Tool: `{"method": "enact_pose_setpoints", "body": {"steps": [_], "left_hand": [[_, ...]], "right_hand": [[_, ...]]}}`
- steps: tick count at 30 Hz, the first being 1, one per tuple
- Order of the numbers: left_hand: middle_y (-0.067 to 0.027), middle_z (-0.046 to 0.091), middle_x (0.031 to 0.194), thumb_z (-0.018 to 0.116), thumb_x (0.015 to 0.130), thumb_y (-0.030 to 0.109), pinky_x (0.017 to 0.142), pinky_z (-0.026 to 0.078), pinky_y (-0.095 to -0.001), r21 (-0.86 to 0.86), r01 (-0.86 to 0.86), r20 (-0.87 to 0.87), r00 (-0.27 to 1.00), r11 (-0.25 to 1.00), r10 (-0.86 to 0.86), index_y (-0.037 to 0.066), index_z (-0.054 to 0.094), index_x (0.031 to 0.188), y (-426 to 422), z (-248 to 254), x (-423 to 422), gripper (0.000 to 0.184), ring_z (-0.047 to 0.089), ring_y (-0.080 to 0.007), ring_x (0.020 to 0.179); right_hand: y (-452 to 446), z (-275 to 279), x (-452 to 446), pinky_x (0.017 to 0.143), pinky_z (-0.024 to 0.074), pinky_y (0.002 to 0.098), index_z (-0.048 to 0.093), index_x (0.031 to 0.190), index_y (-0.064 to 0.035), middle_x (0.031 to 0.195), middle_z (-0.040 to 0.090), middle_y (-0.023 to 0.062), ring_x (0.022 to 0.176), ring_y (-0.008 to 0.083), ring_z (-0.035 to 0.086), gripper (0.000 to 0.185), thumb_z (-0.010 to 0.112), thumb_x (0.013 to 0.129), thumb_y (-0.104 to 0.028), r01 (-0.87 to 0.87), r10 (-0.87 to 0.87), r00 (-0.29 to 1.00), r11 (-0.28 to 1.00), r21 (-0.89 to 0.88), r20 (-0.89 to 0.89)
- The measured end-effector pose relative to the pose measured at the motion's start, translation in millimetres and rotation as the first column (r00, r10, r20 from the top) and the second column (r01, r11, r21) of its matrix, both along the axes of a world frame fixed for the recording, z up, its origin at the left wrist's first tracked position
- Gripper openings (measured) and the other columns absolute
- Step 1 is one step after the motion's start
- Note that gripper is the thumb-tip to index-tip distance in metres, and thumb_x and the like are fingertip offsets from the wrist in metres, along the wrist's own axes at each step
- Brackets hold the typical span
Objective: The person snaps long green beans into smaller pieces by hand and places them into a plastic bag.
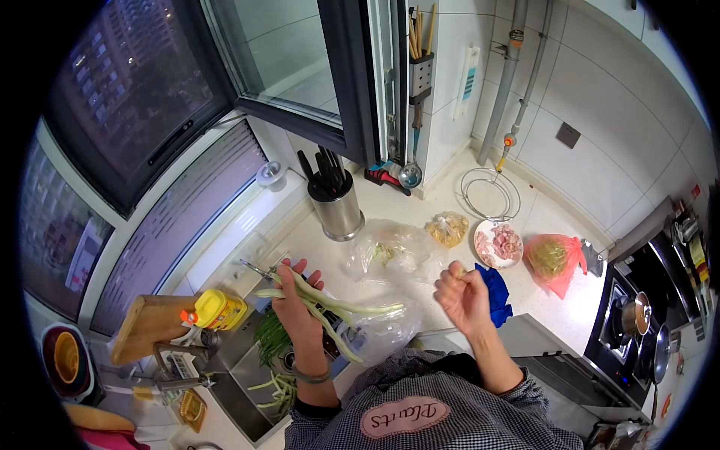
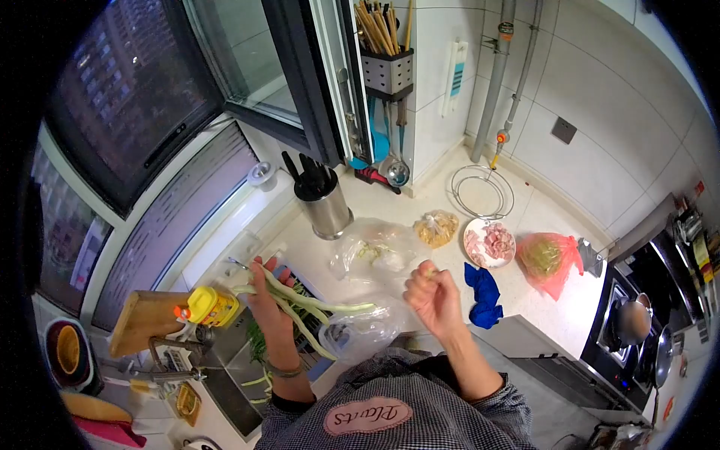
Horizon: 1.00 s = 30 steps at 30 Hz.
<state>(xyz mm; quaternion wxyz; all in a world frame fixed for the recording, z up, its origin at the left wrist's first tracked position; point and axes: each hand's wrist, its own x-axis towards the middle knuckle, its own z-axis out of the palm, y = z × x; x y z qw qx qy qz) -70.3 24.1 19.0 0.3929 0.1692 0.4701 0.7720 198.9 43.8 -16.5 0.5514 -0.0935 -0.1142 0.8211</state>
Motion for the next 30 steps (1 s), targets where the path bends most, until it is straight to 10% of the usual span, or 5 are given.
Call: {"method": "enact_pose_setpoints", "body": {"steps": [9, 23, 26, 28, 30], "left_hand": [[-0.0087, 0.063, 0.103, 0.057, 0.096, 0.037, 0.060, 0.054, -0.0278, 0.046, -0.007, 0.071, 0.997, 0.999, 0.003, 0.007, 0.053, 0.119, -0.4, 5.0, -3.1, 0.038, 0.064, -0.0157, 0.071], [-0.0117, 0.067, 0.089, 0.058, 0.096, 0.034, 0.055, 0.051, -0.0262, 0.088, -0.020, -0.163, 0.986, 0.996, 0.034, 0.002, 0.060, 0.109, -8.4, -12.2, -8.7, 0.035, 0.063, -0.0139, 0.066], [-0.0105, 0.069, 0.087, 0.063, 0.094, 0.030, 0.057, 0.051, -0.0285, -0.058, -0.151, -0.469, 0.877, 0.987, 0.106, -0.002, 0.065, 0.097, -10.5, -23.2, -24.0, 0.031, 0.064, -0.0140, 0.069], [-0.0095, 0.070, 0.089, 0.068, 0.089, 0.021, 0.062, 0.051, -0.0301, 0.177, -0.428, -0.850, 0.388, 0.886, 0.357, -0.001, 0.068, 0.094, -11.1, -24.9, -32.7, 0.023, 0.065, -0.0170, 0.072], [-0.0094, 0.070, 0.091, 0.069, 0.087, 0.018, 0.065, 0.052, -0.0307, 0.119, -0.330, -0.912, 0.337, 0.936, 0.235, 0.001, 0.069, 0.096, -26.0, -15.4, -25.2, 0.020, 0.066, -0.0192, 0.074]], "right_hand": [[-7.9, -25.8, -1.9, 0.049, 0.0295, 0.0218, 0.060, 0.078, -0.0013, 0.060, 0.047, -0.0024, 0.051, 0.0063, 0.036, 0.027, 0.040, 0.092, -0.015, -0.179, -0.062, 0.502, 0.968, 0.174, 0.863], [-14.8, 6.8, -35.4, 0.057, 0.0419, 0.0271, 0.060, 0.085, 0.0024, 0.072, 0.058, 0.0084, 0.061, 0.0120, 0.051, 0.010, 0.053, 0.087, -0.005, -0.316, -0.388, 0.155, 0.852, 0.418, 0.909], [-6.2, 18.1, -32.7, 0.059, 0.0456, 0.0322, 0.060, 0.083, 0.0028, 0.074, 0.059, 0.0142, 0.062, 0.0227, 0.057, 0.007, 0.057, 0.083, -0.003, -0.264, -0.630, -0.028, 0.754, 0.602, 0.776], [0.4, 21.2, -27.0, 0.061, 0.0479, 0.0360, 0.061, 0.083, 0.0020, 0.076, 0.059, 0.0154, 0.067, 0.0313, 0.059, 0.005, 0.061, 0.080, -0.002, -0.339, -0.800, -0.080, 0.583, 0.738, 0.595], [2.9, 27.7, -27.0, 0.061, 0.0480, 0.0367, 0.060, 0.083, 0.0012, 0.076, 0.057, 0.0145, 0.069, 0.0316, 0.058, 0.005, 0.062, 0.079, -0.002, -0.403, -0.852, -0.099, 0.507, 0.762, 0.515]]}}
